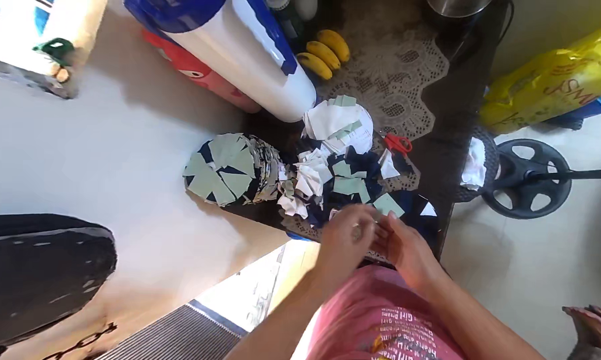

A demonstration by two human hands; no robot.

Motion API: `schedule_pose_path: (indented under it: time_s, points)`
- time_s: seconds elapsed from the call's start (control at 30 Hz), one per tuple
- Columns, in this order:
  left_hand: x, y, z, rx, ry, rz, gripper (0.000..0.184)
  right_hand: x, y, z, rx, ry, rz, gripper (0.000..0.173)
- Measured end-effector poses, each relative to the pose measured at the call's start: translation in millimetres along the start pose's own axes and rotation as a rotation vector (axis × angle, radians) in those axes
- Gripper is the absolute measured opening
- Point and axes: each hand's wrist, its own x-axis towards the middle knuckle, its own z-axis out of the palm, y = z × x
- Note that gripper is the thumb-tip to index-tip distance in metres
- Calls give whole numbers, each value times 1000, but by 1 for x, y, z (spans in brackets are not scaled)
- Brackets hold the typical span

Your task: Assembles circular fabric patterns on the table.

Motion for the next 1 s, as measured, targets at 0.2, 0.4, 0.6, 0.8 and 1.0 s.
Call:
schedule_pose_path:
  time_s: [0.2,0.4,0.6,0.8,1.0]
  points:
    - [-39,-15,59,41,-27,210,13,-8,26,-40,-108,147,95,21]
    - [3,-4,33,-311,-650,-290,45,-23,13,-82,-476,-209,102,22]
    - [6,12,54,-112,-768,-517,24,-24,18,-94,-585,36,73,12]
    - [27,11,76,-172,-616,-575,21,-11,17,-110,-461,299,1,6]
    - [52,16,92,2,-525,-510,23,8,2,-115,-772,439,-75,17]
